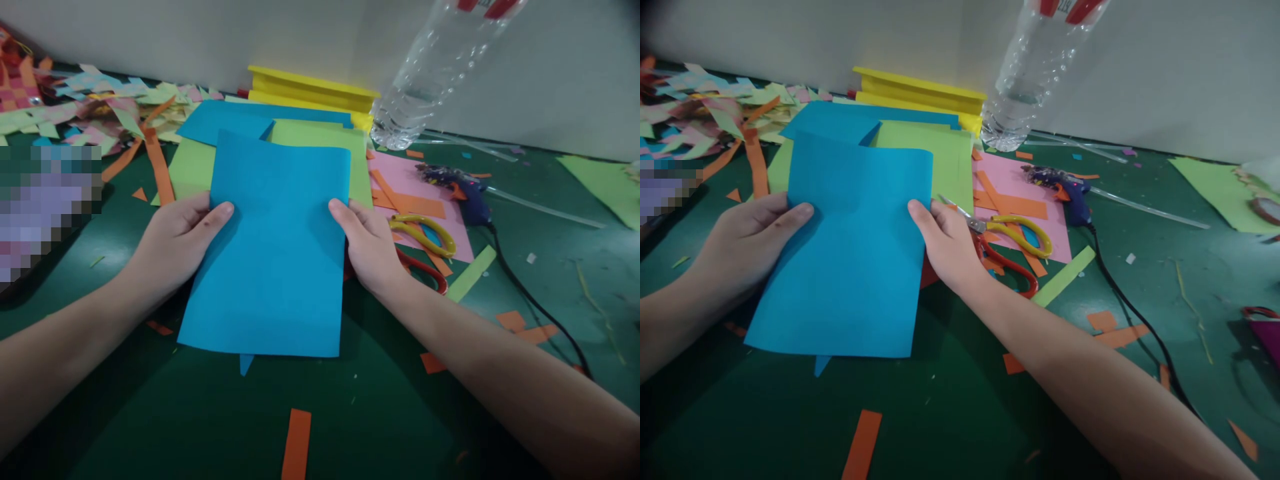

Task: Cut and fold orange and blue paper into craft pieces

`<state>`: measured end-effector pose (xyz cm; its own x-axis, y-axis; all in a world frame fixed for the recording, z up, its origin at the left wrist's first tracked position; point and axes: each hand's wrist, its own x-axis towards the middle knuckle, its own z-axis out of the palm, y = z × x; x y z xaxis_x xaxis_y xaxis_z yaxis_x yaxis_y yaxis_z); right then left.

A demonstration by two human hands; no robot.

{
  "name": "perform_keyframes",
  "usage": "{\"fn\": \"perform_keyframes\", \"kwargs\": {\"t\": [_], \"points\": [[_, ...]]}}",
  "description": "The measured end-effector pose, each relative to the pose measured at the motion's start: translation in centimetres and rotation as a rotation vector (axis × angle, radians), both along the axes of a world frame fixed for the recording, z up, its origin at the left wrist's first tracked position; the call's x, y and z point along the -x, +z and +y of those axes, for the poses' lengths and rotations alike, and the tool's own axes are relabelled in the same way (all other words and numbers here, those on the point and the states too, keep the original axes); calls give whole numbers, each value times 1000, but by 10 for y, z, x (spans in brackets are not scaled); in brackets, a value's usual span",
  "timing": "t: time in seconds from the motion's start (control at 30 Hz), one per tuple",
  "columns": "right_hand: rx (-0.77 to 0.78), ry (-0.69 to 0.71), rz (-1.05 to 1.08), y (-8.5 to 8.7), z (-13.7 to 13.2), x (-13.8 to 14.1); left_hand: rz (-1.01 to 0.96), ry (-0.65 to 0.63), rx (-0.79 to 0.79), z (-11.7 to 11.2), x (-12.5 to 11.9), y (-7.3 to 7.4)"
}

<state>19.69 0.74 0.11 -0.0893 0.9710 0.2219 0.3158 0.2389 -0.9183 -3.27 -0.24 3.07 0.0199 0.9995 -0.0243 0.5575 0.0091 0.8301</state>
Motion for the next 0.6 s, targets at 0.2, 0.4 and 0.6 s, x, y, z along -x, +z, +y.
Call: {"fn": "perform_keyframes", "kwargs": {"t": [0.2,0.4,0.6], "points": [[83,10,176,2,-2,2,12,-57,-28,0,1,-2],[102,-33,162,-2,1,-1,110,-111,-84,1,4,-5],[90,-60,162,-1,1,-1,159,-115,-100,3,4,-5]]}}
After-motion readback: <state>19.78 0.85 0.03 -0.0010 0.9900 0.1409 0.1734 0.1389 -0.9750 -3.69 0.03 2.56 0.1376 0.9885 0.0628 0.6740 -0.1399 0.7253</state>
